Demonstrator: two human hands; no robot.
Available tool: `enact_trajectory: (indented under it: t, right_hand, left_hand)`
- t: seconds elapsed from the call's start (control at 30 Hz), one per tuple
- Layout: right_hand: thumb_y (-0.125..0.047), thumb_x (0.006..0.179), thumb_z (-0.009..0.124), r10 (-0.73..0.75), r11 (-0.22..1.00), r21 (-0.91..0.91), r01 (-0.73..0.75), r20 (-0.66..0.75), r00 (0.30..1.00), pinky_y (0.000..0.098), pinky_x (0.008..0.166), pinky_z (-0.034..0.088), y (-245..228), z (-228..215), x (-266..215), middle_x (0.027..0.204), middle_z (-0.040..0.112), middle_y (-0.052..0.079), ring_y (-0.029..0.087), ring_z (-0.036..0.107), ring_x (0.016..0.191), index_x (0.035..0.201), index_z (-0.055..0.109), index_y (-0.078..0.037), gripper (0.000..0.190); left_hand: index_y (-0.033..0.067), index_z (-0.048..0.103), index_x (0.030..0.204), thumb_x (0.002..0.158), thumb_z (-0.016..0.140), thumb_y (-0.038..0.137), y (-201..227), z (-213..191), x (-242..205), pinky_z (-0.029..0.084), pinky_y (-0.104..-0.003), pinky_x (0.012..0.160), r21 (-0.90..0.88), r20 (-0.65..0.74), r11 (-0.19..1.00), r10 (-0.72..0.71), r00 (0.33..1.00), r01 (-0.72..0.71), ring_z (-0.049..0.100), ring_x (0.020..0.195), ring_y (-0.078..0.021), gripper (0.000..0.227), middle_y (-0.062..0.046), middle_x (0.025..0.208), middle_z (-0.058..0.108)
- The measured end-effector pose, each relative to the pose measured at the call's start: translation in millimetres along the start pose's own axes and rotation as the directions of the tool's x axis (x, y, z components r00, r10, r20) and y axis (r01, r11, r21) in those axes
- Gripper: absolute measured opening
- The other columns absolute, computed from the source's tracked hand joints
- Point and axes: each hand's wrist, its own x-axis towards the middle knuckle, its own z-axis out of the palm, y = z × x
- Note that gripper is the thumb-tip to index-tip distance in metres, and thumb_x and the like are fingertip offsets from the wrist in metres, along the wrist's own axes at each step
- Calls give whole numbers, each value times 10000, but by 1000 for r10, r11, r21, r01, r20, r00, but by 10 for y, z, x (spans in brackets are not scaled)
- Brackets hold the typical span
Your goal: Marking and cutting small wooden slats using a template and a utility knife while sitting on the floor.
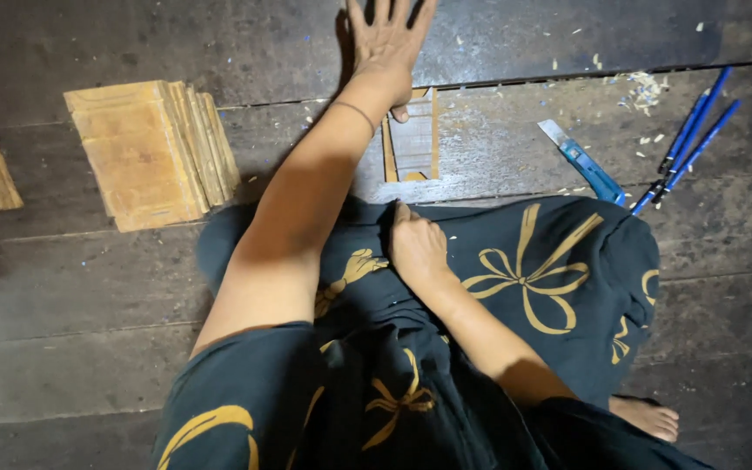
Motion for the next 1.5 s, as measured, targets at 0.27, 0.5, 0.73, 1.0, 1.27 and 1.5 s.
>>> enact_trajectory:
  t: [0.27,0.5,0.73,1.0,1.27,1.5]
  right_hand:
    - [10,890,550,61,963,270,6,-238,969,534,649,518,552,-602,346,796,736,218,449,689,669,1321,626,-44,441]
    - [-150,989,651,221,878,479,15,-433,874,530,854,549,751,-908,848,993,772,152,426,699,1019,1120,772,-165,180]
    - [-118,965,695,69,842,493,220,-503,861,494,829,568,521,-775,1306,948,775,159,417,719,973,1050,794,-107,131]
    - [-106,986,691,-70,849,401,345,-561,825,487,779,576,502,-524,1520,940,769,179,428,725,933,1076,786,-71,135]
    - [-77,984,682,-218,849,304,431,-540,813,476,726,574,505,-642,1567,871,750,169,422,728,882,1060,779,-85,123]
    - [-143,981,652,-400,903,4,430,-362,842,474,654,557,627,-741,1765,745,681,89,375,709,770,915,734,-152,106]
  left_hand:
    - [73,448,1301,503,778,-29,-104,808,-286,231,-617,1082,-96,-601,979,85,794,-178,307,1296,-402,869,-197,1349,365]
    - [122,744,1013,893,726,126,4,1764,-274,236,-607,1171,22,-756,954,210,620,-298,636,987,-183,121,-42,960,687]
    - [-7,480,1474,812,832,346,28,1197,-1073,19,-790,1172,-149,-430,943,208,879,-296,343,1495,-315,828,-178,1573,428]
    - [-19,571,1377,824,791,321,99,1341,-965,-16,-785,1179,-191,-414,954,135,900,-231,319,1513,-295,686,-166,1558,415]
    - [11,605,1345,907,721,338,57,1288,-970,-11,-779,1176,-189,-379,955,144,914,-228,317,1521,-285,559,-152,1533,435]
    - [68,653,1213,933,708,262,61,1466,-835,-5,-788,1178,-158,-387,966,132,913,-206,343,1500,-258,346,-101,1415,496]
